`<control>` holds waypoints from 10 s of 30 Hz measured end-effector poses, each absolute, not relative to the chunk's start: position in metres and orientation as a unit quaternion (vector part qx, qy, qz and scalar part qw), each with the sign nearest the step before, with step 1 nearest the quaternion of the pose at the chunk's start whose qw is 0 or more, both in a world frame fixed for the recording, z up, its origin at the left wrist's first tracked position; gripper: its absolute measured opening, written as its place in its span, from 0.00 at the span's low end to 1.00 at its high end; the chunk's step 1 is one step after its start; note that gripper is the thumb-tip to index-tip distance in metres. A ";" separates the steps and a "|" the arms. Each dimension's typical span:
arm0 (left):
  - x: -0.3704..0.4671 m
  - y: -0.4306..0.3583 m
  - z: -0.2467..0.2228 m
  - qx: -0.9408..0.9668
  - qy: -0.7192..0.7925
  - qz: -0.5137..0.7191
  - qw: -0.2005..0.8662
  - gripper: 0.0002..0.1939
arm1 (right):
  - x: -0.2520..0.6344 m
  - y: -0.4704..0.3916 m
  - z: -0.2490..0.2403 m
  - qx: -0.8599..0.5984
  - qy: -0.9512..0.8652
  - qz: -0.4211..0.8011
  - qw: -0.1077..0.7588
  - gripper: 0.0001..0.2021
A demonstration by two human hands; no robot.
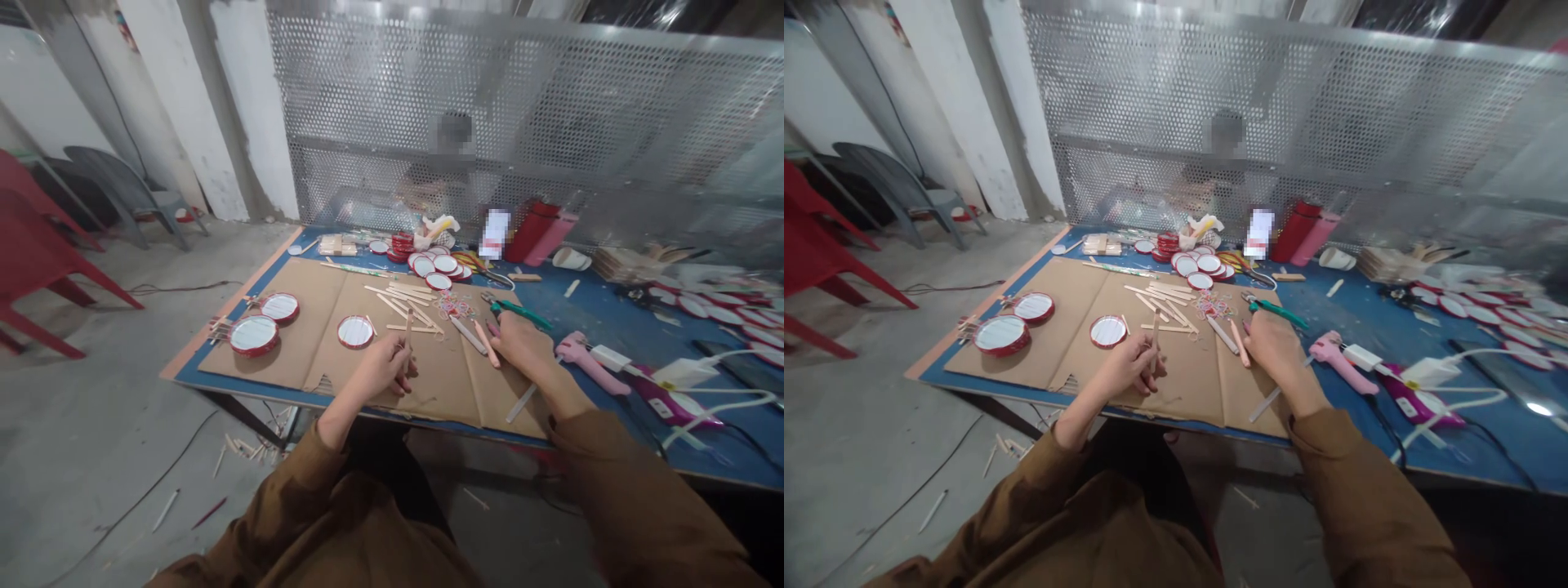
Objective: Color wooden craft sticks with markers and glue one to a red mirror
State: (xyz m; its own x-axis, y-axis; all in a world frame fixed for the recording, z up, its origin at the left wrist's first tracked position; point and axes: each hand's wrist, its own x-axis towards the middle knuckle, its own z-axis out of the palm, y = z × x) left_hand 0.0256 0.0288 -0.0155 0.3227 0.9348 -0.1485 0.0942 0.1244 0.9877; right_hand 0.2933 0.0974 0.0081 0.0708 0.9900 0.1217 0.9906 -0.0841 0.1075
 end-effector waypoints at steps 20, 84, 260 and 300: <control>0.025 0.029 -0.034 0.599 0.437 0.371 0.560 0.09 | 0.182 0.020 -0.005 -0.302 -0.405 0.616 0.604 0.16; 0.024 0.025 -0.028 0.557 0.438 0.372 0.599 0.10 | 0.159 0.012 -0.036 -0.471 -0.642 0.113 0.594 0.07; 0.025 0.025 -0.024 0.526 0.438 0.384 0.620 0.10 | 0.155 0.010 -0.027 -0.446 -0.678 0.007 0.584 0.04; 0.025 0.025 -0.025 0.521 0.442 0.388 0.619 0.09 | 0.154 0.009 -0.025 -0.446 -0.684 0.004 0.577 0.04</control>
State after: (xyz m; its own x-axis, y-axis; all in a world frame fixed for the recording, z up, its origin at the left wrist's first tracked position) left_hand 0.0251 0.0248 -0.0254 0.3090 0.9403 -0.1425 -0.0202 0.1563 0.9875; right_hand 0.1541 0.0086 -0.0250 0.0632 0.6161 0.7852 0.6058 0.6015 -0.5207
